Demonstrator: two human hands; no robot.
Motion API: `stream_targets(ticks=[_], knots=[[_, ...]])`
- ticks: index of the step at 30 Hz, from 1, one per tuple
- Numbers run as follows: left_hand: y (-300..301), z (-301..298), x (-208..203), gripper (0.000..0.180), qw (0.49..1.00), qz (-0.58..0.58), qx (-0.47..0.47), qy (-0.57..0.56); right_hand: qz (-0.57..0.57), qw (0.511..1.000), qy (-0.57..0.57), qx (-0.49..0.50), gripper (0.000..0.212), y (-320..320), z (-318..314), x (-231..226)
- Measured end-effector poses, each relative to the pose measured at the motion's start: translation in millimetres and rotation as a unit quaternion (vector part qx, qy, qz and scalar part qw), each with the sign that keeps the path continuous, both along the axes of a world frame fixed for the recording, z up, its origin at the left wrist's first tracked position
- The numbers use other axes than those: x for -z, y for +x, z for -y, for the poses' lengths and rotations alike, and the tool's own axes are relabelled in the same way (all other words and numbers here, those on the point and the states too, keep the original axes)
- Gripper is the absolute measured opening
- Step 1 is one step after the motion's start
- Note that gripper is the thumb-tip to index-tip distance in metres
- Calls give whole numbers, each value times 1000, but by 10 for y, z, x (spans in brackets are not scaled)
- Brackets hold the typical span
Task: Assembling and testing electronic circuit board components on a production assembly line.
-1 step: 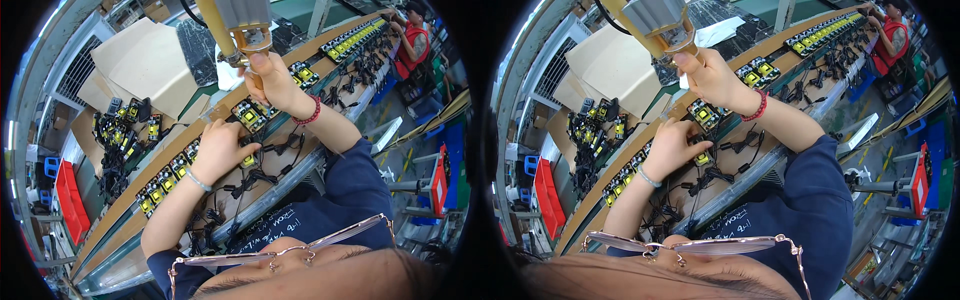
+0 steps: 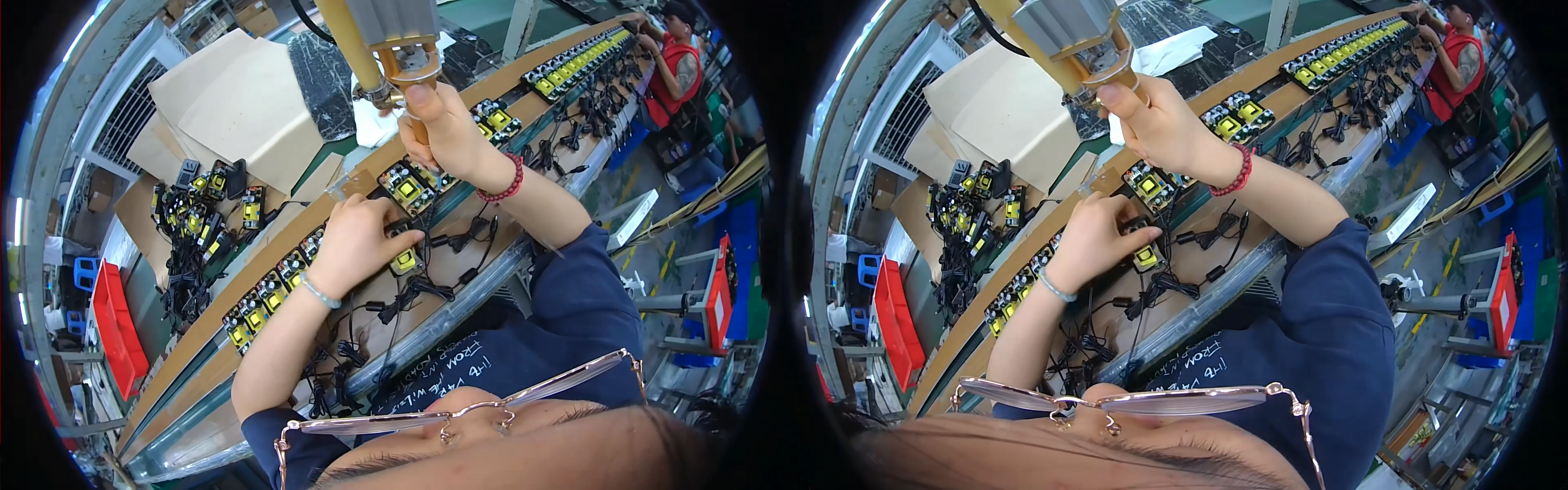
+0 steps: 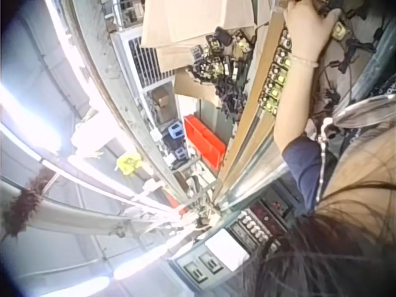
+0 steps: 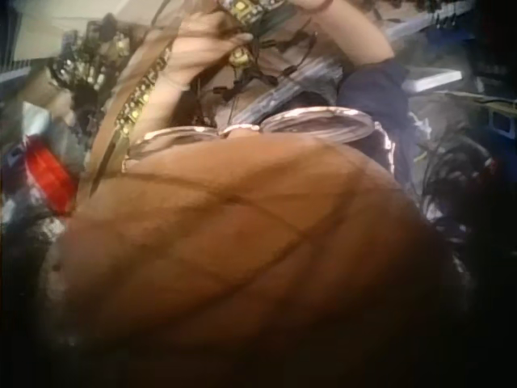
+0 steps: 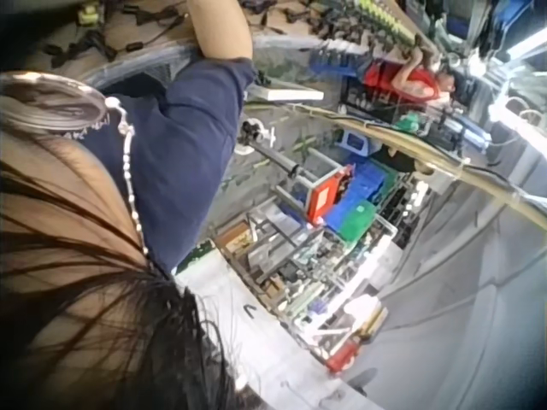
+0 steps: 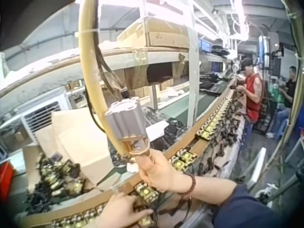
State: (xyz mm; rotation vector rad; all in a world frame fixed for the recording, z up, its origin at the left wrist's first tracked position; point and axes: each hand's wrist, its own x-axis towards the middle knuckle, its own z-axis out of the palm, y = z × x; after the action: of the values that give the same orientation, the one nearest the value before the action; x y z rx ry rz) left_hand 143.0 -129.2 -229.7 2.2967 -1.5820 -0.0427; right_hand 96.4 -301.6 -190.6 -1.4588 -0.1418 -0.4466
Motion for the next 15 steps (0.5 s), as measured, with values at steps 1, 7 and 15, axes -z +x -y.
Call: stream_targets(ticks=[1,7,15], knots=[[53,-9,-25,34,996,-91,-16,2,5,1000,-11,-5,52,12,10,-21],[474,-30,60,31,944,-310,-96,-65,12,996,-88,-31,67,62,26,-190],[516,45,313,28,988,37,-109,-103,-10,952,148,-268,51,338,231,-54]])
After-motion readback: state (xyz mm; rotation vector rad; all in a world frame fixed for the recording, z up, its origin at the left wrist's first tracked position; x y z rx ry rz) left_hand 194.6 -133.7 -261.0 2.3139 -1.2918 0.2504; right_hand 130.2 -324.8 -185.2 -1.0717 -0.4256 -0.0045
